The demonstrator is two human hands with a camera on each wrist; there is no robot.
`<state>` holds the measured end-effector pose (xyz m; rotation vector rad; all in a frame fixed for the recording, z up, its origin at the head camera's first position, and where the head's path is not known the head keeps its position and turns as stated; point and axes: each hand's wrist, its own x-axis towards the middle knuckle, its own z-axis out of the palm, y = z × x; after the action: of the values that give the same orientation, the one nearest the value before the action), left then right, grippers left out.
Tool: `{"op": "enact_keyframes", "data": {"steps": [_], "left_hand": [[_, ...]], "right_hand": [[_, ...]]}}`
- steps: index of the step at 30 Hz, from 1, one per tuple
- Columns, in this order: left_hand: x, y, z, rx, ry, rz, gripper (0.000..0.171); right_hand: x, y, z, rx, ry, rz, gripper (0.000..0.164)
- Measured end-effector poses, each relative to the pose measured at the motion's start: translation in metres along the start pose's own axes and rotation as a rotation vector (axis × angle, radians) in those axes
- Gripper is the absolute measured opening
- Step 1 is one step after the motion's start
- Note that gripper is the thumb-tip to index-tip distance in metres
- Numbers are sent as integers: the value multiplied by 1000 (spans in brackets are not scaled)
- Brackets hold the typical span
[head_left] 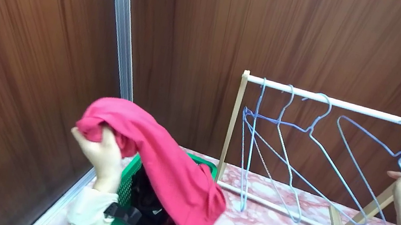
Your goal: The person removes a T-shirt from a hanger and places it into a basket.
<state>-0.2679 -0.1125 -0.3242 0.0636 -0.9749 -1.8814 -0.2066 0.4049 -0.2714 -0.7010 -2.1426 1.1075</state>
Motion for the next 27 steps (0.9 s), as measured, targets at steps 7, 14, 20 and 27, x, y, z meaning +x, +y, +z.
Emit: {"op": "enact_keyframes", "data": {"steps": [7, 14, 20, 27], "left_hand": [[21, 13, -12, 21, 5, 56, 34], [38, 25, -24, -85, 56, 132, 35], [38, 35, -25, -62, 60, 134, 34], [29, 24, -27, 173, 16, 66, 32]], "right_hand": [[3, -6, 3, -2, -7, -36, 47], [2, -5, 7, -11, -65, -121, 45], [3, -3, 8, 17, -89, -117, 44], [5, 0, 13, 19, -127, -124, 44]]}}
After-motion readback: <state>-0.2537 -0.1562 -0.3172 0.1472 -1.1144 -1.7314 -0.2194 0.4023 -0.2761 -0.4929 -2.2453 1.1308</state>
